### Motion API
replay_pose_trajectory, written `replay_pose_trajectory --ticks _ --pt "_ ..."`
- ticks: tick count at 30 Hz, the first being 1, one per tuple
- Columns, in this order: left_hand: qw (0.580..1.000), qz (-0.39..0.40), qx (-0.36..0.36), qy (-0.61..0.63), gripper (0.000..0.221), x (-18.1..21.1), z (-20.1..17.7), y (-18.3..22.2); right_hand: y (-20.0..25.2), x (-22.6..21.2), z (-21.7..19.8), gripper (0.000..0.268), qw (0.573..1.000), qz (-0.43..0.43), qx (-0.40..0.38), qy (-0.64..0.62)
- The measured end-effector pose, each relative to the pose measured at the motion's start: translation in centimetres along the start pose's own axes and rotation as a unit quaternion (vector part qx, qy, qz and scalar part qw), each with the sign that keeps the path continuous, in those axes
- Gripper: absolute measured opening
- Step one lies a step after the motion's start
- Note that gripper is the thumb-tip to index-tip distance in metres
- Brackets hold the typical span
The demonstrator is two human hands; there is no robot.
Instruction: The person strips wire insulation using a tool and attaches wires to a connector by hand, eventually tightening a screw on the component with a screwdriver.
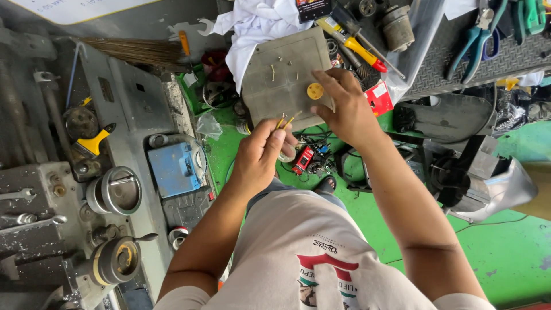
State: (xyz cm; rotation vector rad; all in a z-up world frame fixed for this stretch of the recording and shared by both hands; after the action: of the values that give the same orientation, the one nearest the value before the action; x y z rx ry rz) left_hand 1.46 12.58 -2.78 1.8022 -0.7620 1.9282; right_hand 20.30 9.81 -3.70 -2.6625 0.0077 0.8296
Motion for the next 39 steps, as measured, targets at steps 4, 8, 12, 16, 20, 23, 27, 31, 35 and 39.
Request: replay_pose_trajectory --ticks 4,8,12,16,20,23,27,31,35,39 --pt "0.999 0.002 0.033 0.019 0.023 -0.2 -1.0 0.1 -0.6 0.8 2.3 0.046 0.998 0.003 -0.033 0.06" --pt "0.999 0.016 0.011 0.041 0.02 0.4 -0.7 -0.1 -0.1 2.7 3.0 0.04 0.999 0.025 -0.03 0.008" --pt "0.995 0.005 -0.063 0.082 0.022 1.6 0.9 0.0 1.2 2.0 1.2 0.043 0.904 0.117 -0.025 -0.41" --pt "0.986 0.01 -0.127 0.103 0.021 3.4 2.8 -0.1 2.7 -1.4 -2.3 0.045 0.835 0.103 -0.02 -0.54" --pt "0.981 0.017 -0.16 0.112 0.02 4.3 4.8 -0.2 3.6 -3.6 -4.8 0.042 0.807 0.054 -0.024 -0.588" --pt "0.979 0.017 -0.167 0.113 0.017 5.1 6.0 0.0 4.4 -3.9 -5.8 0.043 0.794 0.044 -0.012 -0.606" --pt "0.982 0.011 -0.158 0.102 0.016 6.2 7.3 0.2 6.0 -3.4 -6.5 0.043 0.793 0.051 -0.002 -0.608" --pt "0.983 0.0 -0.156 0.094 0.016 7.2 7.7 0.2 6.6 -3.1 -6.7 0.043 0.782 0.05 -0.004 -0.622" --pt "0.979 -0.003 -0.166 0.116 0.015 7.0 8.1 0.6 7.4 -2.6 -6.3 0.044 0.735 0.049 -0.001 -0.676" --pt "0.972 -0.034 -0.177 0.151 0.016 7.7 7.9 0.8 9.0 0.8 -2.8 0.056 0.538 0.061 0.025 -0.84"
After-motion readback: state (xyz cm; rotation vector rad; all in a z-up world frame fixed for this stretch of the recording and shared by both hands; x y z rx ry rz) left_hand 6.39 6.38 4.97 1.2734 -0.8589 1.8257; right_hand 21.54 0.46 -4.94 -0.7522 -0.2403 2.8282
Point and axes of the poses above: each hand's wrist, its own y-axis away from the middle knuckle, its own z-axis out of the palm, x = y × z, the point moved 9 cm from there along -y, towards the middle knuckle, and after that the axes turned 6 degrees about y, right-handed, at the moved point
